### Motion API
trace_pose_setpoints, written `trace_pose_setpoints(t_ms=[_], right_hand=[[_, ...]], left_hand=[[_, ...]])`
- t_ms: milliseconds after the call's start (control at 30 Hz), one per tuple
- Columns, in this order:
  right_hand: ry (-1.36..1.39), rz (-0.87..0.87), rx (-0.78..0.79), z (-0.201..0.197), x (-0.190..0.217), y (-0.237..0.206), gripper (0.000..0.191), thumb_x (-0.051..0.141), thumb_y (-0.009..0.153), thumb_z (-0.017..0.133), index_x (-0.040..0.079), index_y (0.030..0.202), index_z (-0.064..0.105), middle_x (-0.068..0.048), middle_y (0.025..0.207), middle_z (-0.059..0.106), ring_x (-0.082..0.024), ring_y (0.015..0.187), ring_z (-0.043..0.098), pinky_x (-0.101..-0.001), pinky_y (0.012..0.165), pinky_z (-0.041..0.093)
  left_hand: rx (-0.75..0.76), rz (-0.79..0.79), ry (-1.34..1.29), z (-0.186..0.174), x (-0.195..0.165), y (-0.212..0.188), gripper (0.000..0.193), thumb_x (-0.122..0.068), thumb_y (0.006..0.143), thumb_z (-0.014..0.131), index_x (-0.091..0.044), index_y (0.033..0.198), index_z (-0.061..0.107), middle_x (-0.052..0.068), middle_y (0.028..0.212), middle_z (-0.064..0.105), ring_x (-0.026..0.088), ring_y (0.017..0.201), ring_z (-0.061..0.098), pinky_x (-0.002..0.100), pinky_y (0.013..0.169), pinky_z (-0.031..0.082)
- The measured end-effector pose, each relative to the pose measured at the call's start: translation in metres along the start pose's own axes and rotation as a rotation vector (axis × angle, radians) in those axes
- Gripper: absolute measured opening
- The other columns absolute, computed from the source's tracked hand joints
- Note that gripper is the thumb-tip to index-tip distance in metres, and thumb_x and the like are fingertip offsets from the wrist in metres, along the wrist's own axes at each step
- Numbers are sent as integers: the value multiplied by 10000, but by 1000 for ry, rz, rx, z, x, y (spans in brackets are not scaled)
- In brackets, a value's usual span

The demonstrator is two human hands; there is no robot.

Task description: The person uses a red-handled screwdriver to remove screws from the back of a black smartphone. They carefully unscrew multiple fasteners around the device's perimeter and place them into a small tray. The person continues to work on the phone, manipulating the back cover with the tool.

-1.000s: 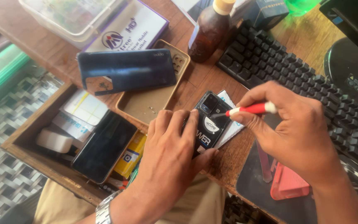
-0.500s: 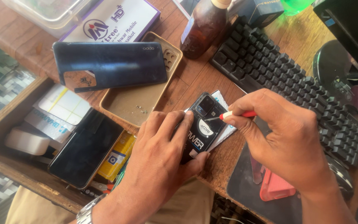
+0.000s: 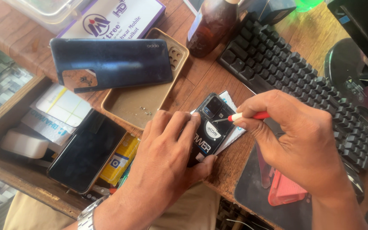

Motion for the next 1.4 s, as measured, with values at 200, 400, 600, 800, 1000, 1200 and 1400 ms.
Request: trace_pose_setpoints(t_ms=[200,400,600,800,1000,1200,1400], right_hand=[[5,8,-4,1,3,-1,165,71,876,804,34,971,674,-45,920,740,-122,824,740,-246,709,592],[35,-25,12,2,4,-1,155,65,866,792,30,947,665,-44,913,746,-108,823,756,-224,681,612],[49,-21,6,14,-4,1,169,52,852,798,23,946,661,-48,905,744,-116,805,757,-220,667,615],[33,9,9,17,-4,5,171,19,808,805,38,931,688,-54,888,739,-110,763,743,-229,654,602],[30,-12,-1,24,0,8,195,1,829,808,14,956,661,-67,893,722,-115,786,721,-230,668,584],[2,-7,32,28,-3,3,173,-18,844,795,-1,946,658,-75,893,715,-119,778,718,-226,665,581],[-12,-63,18,28,1,4,160,-60,845,757,-12,948,644,-94,928,718,-148,823,728,-241,696,593]], left_hand=[[0,5,3,0,2,-3,726,-320,704,821,74,1266,582,166,1172,594,354,1109,523,467,947,451],[-21,28,-14,1,7,-7,691,-336,732,836,56,1252,606,172,1169,599,358,1096,533,466,933,464],[-20,3,-20,8,16,-2,715,-336,728,836,54,1278,596,175,1180,602,358,1111,553,468,954,470],[-39,22,-32,9,23,-1,712,-334,729,834,54,1275,591,188,1202,600,372,1128,555,482,957,466],[-17,51,-19,10,30,-8,720,-327,773,835,69,1315,576,196,1202,590,385,1130,548,485,982,466],[14,33,-35,14,34,-10,729,-325,774,843,83,1315,574,196,1209,589,368,1118,552,476,975,465],[12,37,-38,13,31,-9,726,-322,769,846,82,1308,576,194,1209,589,370,1126,546,476,984,464]])
Point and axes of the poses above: each hand's wrist, its own y-axis towards the middle knuckle, its own z-axis out of the palm, x = y × z, the point moved 5 cm from there along y, towards the middle knuckle
